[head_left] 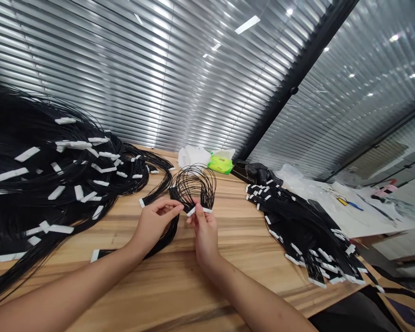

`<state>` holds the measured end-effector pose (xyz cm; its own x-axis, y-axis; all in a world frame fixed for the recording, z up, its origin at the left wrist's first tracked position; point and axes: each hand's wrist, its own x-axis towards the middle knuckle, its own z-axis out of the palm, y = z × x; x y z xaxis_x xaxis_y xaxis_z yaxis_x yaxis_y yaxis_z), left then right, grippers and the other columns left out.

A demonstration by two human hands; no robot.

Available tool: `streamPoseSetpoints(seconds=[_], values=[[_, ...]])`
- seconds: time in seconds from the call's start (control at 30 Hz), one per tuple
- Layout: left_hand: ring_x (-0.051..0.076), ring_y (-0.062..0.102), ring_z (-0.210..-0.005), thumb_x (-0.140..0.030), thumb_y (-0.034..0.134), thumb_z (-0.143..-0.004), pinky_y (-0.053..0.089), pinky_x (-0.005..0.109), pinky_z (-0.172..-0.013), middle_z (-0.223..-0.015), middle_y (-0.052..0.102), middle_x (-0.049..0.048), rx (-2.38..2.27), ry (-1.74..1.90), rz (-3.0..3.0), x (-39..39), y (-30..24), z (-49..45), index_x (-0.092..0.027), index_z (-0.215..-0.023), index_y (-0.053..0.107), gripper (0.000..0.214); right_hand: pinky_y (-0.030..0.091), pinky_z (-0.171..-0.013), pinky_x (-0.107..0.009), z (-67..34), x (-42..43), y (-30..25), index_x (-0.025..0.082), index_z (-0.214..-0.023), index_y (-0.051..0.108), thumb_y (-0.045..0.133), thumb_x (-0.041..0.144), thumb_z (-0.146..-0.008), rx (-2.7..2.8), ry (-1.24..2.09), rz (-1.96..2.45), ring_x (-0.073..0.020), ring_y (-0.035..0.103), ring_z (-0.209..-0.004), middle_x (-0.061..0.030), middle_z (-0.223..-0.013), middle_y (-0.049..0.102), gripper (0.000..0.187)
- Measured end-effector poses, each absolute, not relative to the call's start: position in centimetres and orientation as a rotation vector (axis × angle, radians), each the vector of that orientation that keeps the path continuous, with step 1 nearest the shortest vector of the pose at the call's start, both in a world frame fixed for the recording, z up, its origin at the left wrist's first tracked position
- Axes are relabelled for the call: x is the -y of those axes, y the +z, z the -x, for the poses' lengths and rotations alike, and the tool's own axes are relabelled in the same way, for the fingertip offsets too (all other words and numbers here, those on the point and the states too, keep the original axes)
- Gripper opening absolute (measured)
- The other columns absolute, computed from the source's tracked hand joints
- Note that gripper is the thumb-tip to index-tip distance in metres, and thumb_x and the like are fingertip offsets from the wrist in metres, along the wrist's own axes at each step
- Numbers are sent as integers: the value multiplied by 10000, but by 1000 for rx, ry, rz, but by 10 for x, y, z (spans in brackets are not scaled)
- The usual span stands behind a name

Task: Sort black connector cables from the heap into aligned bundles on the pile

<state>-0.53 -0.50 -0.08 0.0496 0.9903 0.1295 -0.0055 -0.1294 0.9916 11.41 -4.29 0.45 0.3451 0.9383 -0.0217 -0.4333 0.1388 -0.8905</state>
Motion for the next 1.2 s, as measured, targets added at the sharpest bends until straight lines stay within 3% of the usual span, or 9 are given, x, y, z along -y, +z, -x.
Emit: streamPoseSetpoints(seconds=[0.27,0.57,0.73,1.0,1.2], values=[[77,328,-460,-421,788,-605,234,214,-424,-480,446,-48,-1113,1269,-1236,2,-7,5,-164,-727,742,289,419,-633,-255,-112,40,-4,147,-954,731,721,502,-706,668,1057,998,-117,490,-584,21,-605,590,433],[154,484,-508,-371,760,-630,348,256,-473,-472,575,0,-1037,1163,-1227,6,4,5,-191,-731,774,206,426,-645,-261,-113,40,-5,162,-903,741,704,520,-720,713,1010,1052,-123,505,-597,22,-597,588,404],[123,447,-518,-414,760,-636,316,239,-483,-556,606,1,-1037,1142,-1199,3,-4,4,-168,-734,750,265,431,-638,-263,-112,41,-5,153,-897,738,717,515,-710,725,1035,1061,-125,512,-595,14,-596,598,408],[105,408,-570,-424,742,-676,319,221,-530,-605,498,-32,-961,1162,-1278,-1,-11,3,-149,-779,717,294,444,-629,-274,-111,38,-9,142,-927,731,735,526,-680,719,1080,1032,-128,526,-578,2,-618,639,457],[126,485,-625,-413,729,-686,399,243,-604,-647,553,-27,-881,1158,-1205,0,-6,0,-154,-855,702,310,449,-613,-276,-112,37,-11,142,-885,719,744,521,-673,714,1119,1028,-134,543,-568,1,-601,647,435]])
